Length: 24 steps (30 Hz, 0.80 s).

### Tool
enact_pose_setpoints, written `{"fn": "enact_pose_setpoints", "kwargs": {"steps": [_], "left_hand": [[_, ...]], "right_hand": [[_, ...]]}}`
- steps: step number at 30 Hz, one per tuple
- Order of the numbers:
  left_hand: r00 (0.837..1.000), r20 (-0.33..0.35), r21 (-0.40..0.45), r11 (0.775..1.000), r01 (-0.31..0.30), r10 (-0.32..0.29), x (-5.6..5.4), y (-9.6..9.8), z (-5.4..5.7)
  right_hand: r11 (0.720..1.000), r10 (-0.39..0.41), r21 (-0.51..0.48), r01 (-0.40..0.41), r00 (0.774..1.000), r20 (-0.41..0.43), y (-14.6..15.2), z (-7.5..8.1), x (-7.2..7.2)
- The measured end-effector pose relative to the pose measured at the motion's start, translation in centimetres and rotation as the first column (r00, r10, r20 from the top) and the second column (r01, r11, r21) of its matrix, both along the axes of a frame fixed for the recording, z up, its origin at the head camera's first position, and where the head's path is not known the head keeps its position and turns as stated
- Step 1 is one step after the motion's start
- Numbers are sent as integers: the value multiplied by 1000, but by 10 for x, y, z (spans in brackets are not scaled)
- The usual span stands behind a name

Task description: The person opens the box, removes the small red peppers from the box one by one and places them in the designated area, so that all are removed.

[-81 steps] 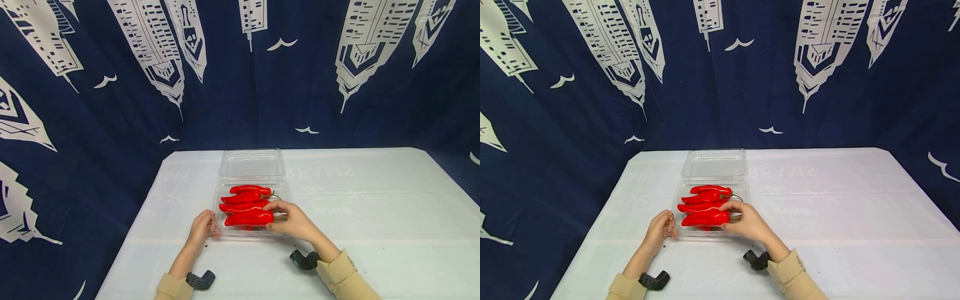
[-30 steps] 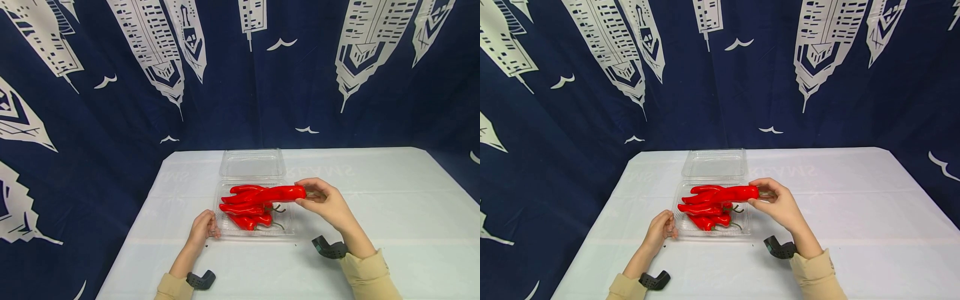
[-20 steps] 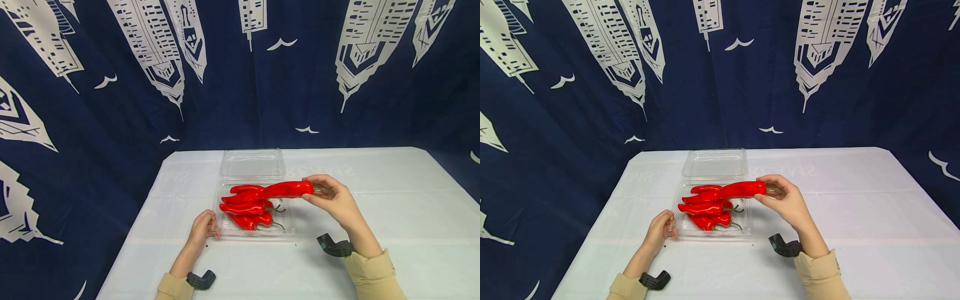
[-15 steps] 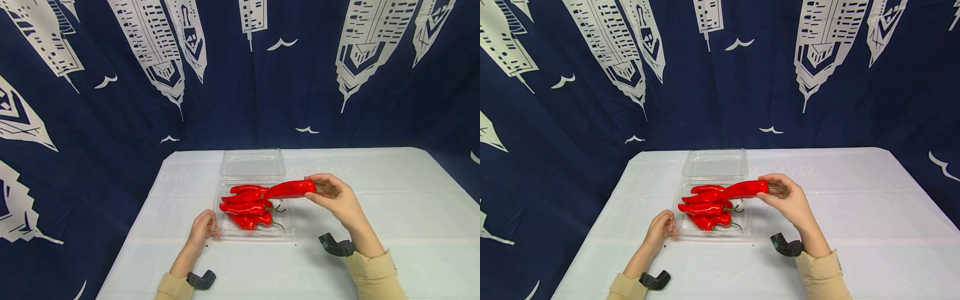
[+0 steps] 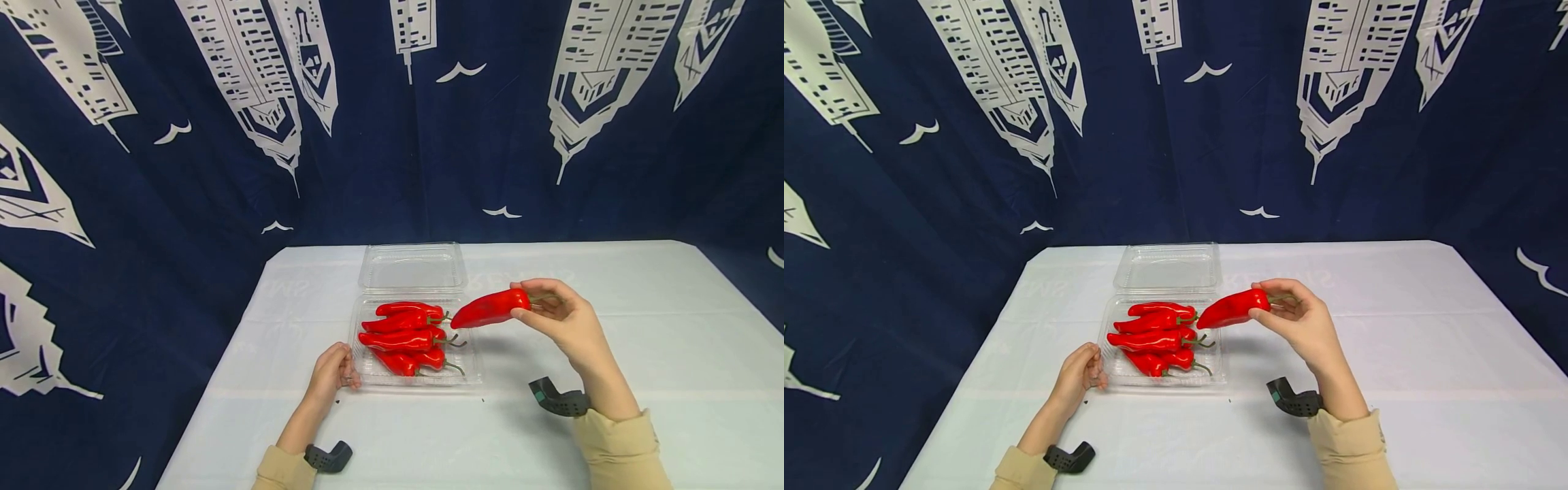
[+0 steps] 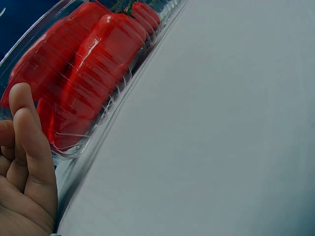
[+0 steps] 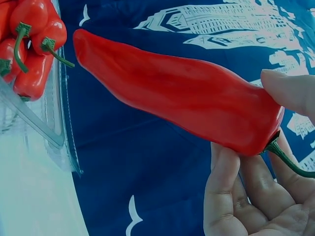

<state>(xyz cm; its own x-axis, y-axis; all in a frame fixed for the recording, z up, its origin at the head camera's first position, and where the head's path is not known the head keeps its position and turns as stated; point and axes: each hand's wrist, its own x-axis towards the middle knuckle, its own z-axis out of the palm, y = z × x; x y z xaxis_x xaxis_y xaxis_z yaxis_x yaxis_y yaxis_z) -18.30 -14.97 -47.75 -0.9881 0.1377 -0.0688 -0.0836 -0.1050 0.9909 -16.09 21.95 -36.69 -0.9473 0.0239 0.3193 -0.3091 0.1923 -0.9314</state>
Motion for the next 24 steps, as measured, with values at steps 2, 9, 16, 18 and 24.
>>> {"fn": "enact_pose_setpoints", "kwargs": {"steps": [2, 9, 16, 18, 24], "left_hand": [[1000, 2, -8, 1000, 12, -12, 1, 0, 3], [999, -13, -44, 998, 41, -41, 9, 2, 22], [999, -27, 0, 999, 43, -43, 4, 0, 8], [999, -21, 10, 1000, 28, -28, 1, -1, 1], [1000, -15, 17, 1000, 4, -3, -2, -1, -5]], "right_hand": [[999, 9, -36, -9, 1000, 3, 1, 1, 0], [996, -1, -84, 3, 1000, 18, 7, 4, 2], [997, -76, -11, 77, 996, 40, 13, 3, 2], [996, -85, -5, 85, 995, 43, 14, 3, 2], [994, -103, 42, 101, 993, 55, 15, 2, 0]]}}
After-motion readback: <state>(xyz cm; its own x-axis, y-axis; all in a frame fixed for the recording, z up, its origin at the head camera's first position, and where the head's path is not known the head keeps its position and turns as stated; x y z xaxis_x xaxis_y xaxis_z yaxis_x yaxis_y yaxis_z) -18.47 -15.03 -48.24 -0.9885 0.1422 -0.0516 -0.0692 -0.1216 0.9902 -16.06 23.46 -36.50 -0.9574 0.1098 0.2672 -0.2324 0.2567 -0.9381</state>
